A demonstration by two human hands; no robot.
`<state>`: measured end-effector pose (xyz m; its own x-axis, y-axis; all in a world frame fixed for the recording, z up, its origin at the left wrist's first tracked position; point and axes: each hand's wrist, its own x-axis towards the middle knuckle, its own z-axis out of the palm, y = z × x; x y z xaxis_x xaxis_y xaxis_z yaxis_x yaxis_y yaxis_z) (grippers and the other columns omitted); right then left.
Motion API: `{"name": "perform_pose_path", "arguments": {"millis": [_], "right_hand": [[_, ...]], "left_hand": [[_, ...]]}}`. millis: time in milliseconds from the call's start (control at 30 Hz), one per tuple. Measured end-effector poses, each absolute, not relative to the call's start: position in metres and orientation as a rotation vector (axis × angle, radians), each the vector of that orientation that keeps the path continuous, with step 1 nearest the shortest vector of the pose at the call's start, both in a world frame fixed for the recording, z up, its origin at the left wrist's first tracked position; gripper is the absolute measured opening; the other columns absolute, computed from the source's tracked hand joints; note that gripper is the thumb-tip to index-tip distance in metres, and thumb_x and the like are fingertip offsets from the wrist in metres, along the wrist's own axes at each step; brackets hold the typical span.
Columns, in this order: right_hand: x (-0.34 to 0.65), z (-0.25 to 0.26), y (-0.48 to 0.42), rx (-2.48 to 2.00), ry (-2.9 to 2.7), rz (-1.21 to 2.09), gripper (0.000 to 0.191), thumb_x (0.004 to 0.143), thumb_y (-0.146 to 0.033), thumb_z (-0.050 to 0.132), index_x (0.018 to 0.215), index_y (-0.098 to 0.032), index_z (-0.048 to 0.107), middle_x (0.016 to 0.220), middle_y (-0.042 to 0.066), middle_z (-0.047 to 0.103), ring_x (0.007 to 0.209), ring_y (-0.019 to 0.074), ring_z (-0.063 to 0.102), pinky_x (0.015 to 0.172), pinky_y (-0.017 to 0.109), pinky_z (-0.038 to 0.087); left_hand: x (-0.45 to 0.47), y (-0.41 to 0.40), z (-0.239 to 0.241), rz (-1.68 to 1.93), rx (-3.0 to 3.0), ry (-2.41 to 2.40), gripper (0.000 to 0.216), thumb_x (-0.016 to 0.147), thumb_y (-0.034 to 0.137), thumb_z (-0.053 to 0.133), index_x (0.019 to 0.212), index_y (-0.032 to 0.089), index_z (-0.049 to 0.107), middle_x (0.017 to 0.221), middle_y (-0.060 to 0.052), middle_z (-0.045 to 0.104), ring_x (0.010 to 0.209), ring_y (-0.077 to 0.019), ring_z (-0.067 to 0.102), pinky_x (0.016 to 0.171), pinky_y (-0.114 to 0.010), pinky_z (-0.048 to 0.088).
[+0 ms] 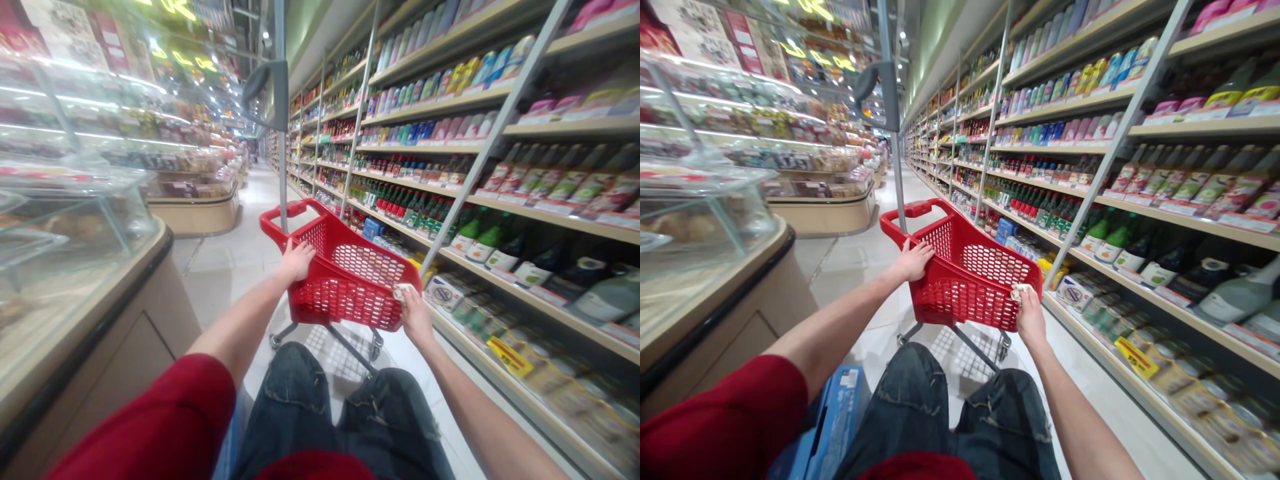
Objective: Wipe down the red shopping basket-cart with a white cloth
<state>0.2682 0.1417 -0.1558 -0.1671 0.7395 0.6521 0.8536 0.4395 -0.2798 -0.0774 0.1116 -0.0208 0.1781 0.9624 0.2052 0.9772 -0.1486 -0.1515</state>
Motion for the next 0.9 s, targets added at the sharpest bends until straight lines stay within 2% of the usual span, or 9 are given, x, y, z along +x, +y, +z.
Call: {"name": "perform_pose_path", "arguments": {"millis": [100,200,300,433,600,800,900], "right_hand": [[0.24,-0.153,0.141,-1.267,-1.978,-0.231,0.049,0.074,-0.008,0.035,0.121,-0.012,0.051,0.131,0.014,0.044,0.128,0.0235,0.033,0.105,0.043,0.032],[0.206,-0.149,0.14,-1.174,-2.028,-0.254,0.052,0.073,-0.005,0.033,0.122,-0.013,0.05,0.132,0.014,0.044,0.13,0.0234,0.029,0.105,0.045,0.031],[0.193,-0.148,0.139,-1.148,-2.029,-0.273,0.052,0.074,-0.004,0.032,0.122,-0.013,0.05,0.132,0.014,0.044,0.129,0.0227,0.031,0.105,0.045,0.031],[0.227,-0.156,0.139,-1.219,-1.953,-0.303,0.05,0.075,-0.007,0.032,0.121,-0.014,0.05,0.131,0.013,0.045,0.128,0.024,0.032,0.104,0.046,0.031],[0.248,-0.149,0.144,-1.3,-1.909,-0.269,0.049,0.074,-0.01,0.036,0.119,-0.014,0.052,0.126,0.013,0.049,0.124,0.0254,0.037,0.104,0.047,0.031],[0.125,-0.114,0.136,-0.917,-2.129,-0.082,0.054,0.072,-0.006,0.035,0.123,-0.015,0.05,0.131,0.012,0.046,0.125,0.0209,0.038,0.105,0.044,0.031],[0.09,-0.1,0.133,-0.867,-2.168,-0.076,0.052,0.072,-0.005,0.036,0.122,-0.013,0.051,0.132,0.012,0.046,0.125,0.0202,0.038,0.106,0.041,0.031]], "left_hand": [[-0.07,0.103,-0.023,-0.12,-2.178,-1.893,0.065,0.069,0.025,0.052,0.132,0.015,0.037,0.142,-0.012,0.035,0.133,-0.0292,0.023,0.107,-0.059,0.004],[-0.063,0.093,-0.023,-0.107,-2.218,-1.815,0.064,0.069,0.03,0.053,0.129,0.013,0.04,0.139,-0.014,0.039,0.13,-0.0288,0.029,0.108,-0.057,0.001],[-0.062,0.082,-0.024,-0.125,-2.248,-1.742,0.063,0.069,0.027,0.051,0.129,0.013,0.04,0.139,-0.013,0.039,0.131,-0.0266,0.029,0.109,-0.056,0.001],[-0.067,0.07,-0.032,-0.213,-2.247,-1.672,0.062,0.071,0.018,0.044,0.132,0.011,0.036,0.142,-0.012,0.035,0.134,-0.0231,0.024,0.11,-0.055,0.003],[-0.071,0.065,-0.044,-0.302,-2.277,-1.607,0.064,0.072,0.015,0.042,0.135,0.01,0.032,0.146,-0.011,0.028,0.137,-0.0211,0.016,0.111,-0.052,0.005],[-0.08,0.061,-0.049,-0.384,-2.234,-1.591,0.061,0.075,0.015,0.039,0.135,0.01,0.032,0.145,-0.01,0.029,0.136,-0.0219,0.017,0.11,-0.054,0.008],[-0.1,0.056,-0.039,-0.427,-2.1,-1.64,0.059,0.076,0.014,0.038,0.134,0.009,0.033,0.145,-0.013,0.027,0.136,-0.0241,0.017,0.108,-0.057,0.008]]}}
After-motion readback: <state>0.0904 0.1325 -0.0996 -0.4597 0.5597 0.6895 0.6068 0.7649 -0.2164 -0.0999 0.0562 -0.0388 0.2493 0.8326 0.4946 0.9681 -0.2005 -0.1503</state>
